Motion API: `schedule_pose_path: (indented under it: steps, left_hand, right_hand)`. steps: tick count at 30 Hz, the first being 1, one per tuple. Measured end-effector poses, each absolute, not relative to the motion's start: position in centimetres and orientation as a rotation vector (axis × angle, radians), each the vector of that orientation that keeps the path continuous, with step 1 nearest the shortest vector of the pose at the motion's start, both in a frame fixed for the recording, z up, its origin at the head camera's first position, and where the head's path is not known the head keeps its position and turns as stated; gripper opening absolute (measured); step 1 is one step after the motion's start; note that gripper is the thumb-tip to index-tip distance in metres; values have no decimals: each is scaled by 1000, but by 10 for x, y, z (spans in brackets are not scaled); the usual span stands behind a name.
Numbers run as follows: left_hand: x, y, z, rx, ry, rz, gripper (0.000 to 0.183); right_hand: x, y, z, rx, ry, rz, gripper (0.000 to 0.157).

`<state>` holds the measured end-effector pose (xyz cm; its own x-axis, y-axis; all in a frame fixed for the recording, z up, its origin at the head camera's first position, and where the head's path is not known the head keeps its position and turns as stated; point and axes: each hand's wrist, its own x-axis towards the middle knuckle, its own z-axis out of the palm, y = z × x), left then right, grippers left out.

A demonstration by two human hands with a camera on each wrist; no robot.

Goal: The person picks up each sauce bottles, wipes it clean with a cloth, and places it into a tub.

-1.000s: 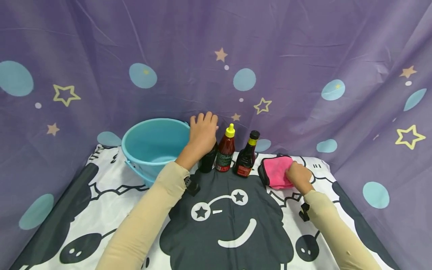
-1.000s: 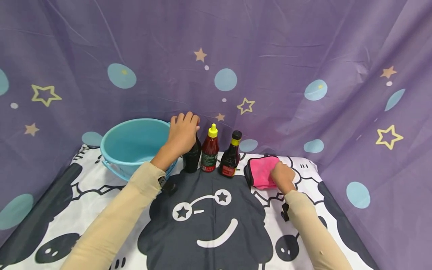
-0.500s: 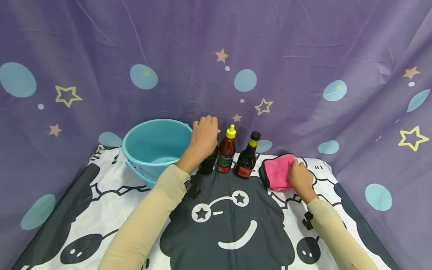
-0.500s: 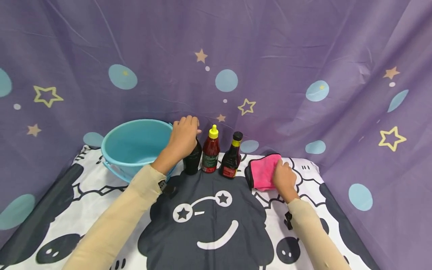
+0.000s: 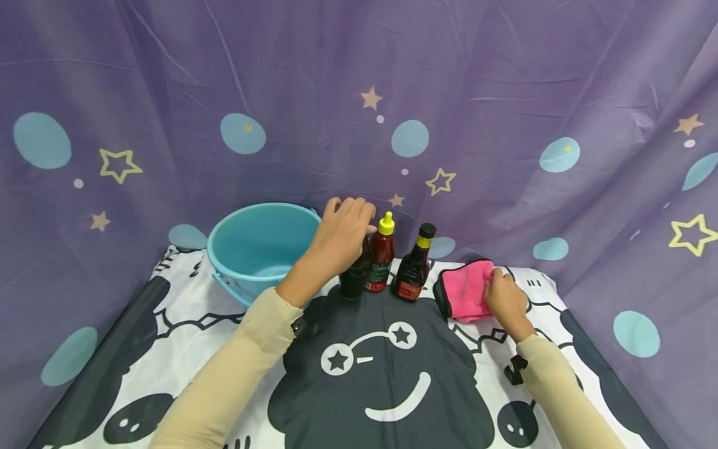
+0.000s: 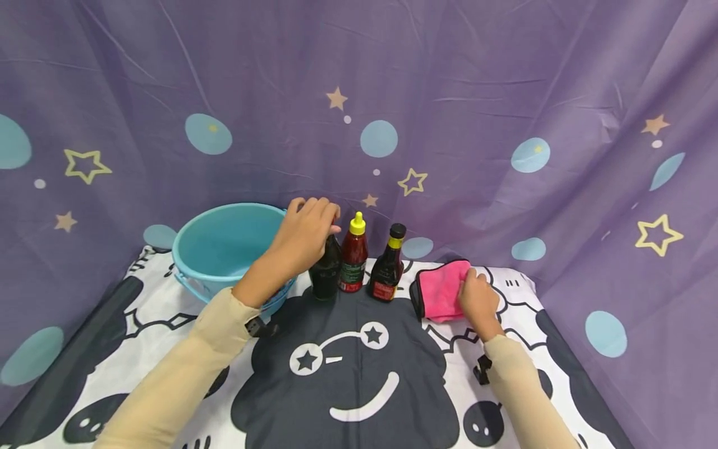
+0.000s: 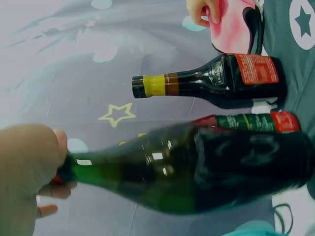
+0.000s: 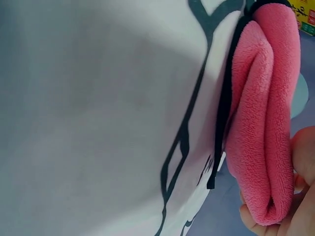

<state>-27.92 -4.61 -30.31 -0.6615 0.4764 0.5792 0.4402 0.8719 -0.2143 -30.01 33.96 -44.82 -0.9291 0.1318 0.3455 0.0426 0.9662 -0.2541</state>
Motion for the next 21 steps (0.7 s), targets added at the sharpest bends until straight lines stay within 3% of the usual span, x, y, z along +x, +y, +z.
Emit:
schedule_pose_path:
  steps: [11,21]
  left_hand:
    - [-263,-59,-314,-953,-2210,75,12]
    - [-257,-60,-328,-1022,-2168,37,19]
  right_hand:
    - [-300,345,-441,-100,-2775,361,24]
    - [-299,336,-439,9,-2654,375,22]
